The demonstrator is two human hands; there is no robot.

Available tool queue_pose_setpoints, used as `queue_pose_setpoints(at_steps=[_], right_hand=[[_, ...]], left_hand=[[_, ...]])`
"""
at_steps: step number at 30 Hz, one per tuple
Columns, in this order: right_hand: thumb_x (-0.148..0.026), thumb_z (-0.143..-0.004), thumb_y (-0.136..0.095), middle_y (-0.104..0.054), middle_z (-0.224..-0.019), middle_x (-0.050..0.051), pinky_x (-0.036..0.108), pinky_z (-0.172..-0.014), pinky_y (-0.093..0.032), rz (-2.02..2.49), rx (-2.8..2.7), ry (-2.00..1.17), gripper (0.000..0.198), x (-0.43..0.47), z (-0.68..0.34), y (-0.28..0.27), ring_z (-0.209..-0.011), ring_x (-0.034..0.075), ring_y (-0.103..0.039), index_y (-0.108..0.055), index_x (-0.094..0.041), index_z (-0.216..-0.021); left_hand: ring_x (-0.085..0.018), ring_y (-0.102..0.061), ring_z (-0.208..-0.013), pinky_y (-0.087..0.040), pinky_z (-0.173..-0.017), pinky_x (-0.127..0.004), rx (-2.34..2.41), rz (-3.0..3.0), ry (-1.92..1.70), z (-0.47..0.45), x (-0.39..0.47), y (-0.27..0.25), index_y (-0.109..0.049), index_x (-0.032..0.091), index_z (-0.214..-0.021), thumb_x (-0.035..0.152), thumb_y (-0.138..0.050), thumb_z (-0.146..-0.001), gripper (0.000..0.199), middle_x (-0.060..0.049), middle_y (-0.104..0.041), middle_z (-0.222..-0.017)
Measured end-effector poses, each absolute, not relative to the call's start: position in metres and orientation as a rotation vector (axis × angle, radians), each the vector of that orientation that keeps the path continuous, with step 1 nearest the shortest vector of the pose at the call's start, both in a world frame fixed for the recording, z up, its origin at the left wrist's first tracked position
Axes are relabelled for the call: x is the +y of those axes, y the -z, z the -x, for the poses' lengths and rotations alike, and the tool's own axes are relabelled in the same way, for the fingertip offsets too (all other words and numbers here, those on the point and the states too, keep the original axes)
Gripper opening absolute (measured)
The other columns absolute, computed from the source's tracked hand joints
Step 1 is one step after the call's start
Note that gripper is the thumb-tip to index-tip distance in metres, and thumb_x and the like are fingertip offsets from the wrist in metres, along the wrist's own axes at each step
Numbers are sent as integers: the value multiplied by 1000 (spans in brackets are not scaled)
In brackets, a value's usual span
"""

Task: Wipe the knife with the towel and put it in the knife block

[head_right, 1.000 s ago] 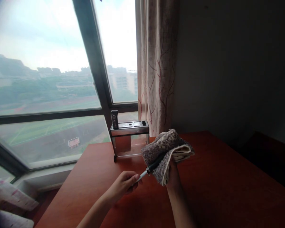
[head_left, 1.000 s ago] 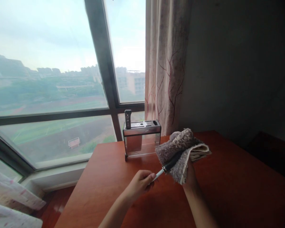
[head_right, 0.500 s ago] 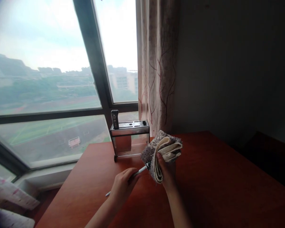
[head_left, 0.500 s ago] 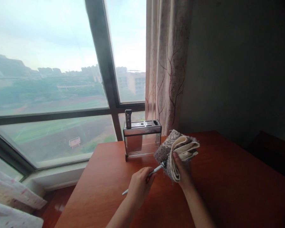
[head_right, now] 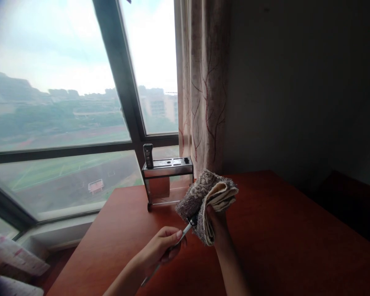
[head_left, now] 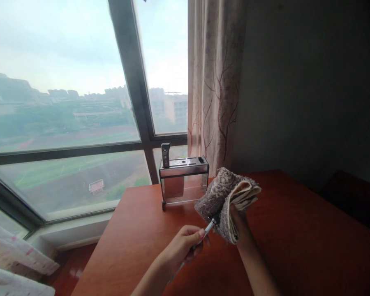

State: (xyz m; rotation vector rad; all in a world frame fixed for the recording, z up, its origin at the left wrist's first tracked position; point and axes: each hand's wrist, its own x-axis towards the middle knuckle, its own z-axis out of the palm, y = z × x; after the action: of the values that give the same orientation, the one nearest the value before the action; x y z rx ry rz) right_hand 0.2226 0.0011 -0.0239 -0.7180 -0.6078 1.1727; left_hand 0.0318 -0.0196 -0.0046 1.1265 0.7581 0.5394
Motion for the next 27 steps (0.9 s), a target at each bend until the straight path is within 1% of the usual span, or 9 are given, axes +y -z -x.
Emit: queue_pose_setpoints(at_steps=[3,5,8,11,14,17,19,23,27], right_hand=[[-43,-64,-81,-71,-102,1,35,-77,-55,725,-602,-1155,54,2,-220,22,-90,23,-67,-60,-30,-112],[-40,-64,-81,-71,-102,0,32,-77,-55,745,-601,-1110,55,3,-219,20,-91,21,-67,-60,-29,-113],[-35,-63,-83,-71,-104,0,29,-77,-55,775,-566,-1038,56,5,-217,17,-92,19,-66,-60,-28,-114],[-32,-61,-84,-72,-102,0,28,-77,-55,785,-518,-1024,58,6,-215,15,-92,20,-66,-61,-27,-114],[-31,-60,-85,-72,-102,0,28,-76,-55,764,-510,-1022,59,5,-214,14,-90,20,-67,-61,-26,-114],[-31,-59,-85,-73,-97,1,30,-72,-56,774,-523,-1017,62,4,-215,13,-83,20,-68,-60,-25,-116],[-32,-60,-84,-74,-94,1,32,-71,-56,774,-551,-1023,63,3,-215,13,-79,21,-68,-59,-25,-118],[-34,-60,-83,-73,-96,-1,34,-75,-56,753,-544,-1024,64,4,-216,14,-85,21,-68,-58,-28,-118],[-38,-60,-83,-72,-103,-1,35,-77,-57,716,-517,-1067,61,4,-218,15,-91,22,-68,-59,-31,-116]], left_hand=[[-6,-24,-36,-11,-37,-22,788,-1171,-554,-32,-18,3,-63,13,-79,60,-51,-82,49,6,-42,-46],[-8,-32,-40,-19,-39,-21,893,-1286,-646,-32,-15,5,-63,13,-80,60,-51,-82,48,3,-48,-51],[-12,-46,-54,-34,-51,-22,1148,-1638,-943,-31,-10,10,-62,16,-85,45,-63,-78,30,-1,-59,-64],[-14,-52,-64,-39,-61,-24,1313,-1976,-1143,-28,-9,12,-63,19,-85,31,-62,-81,12,-1,-63,-76],[-14,-56,-67,-40,-63,-23,1290,-2099,-1157,-24,-10,11,-64,21,-83,29,-55,-88,13,-2,-65,-79],[-15,-58,-67,-41,-62,-23,1274,-2090,-1112,-22,-10,8,-65,20,-83,33,-54,-89,18,-3,-66,-77],[-15,-56,-63,-40,-58,-23,1260,-2053,-1061,-22,-9,7,-66,19,-82,35,-52,-89,22,-3,-66,-74],[-11,-46,-49,-34,-49,-22,1175,-1881,-962,-23,-7,9,-65,17,-77,40,-49,-90,31,-2,-61,-63],[-9,-36,-43,-26,-44,-22,1055,-1651,-875,-25,-7,11,-61,15,-69,49,-47,-89,42,1,-53,-52]])
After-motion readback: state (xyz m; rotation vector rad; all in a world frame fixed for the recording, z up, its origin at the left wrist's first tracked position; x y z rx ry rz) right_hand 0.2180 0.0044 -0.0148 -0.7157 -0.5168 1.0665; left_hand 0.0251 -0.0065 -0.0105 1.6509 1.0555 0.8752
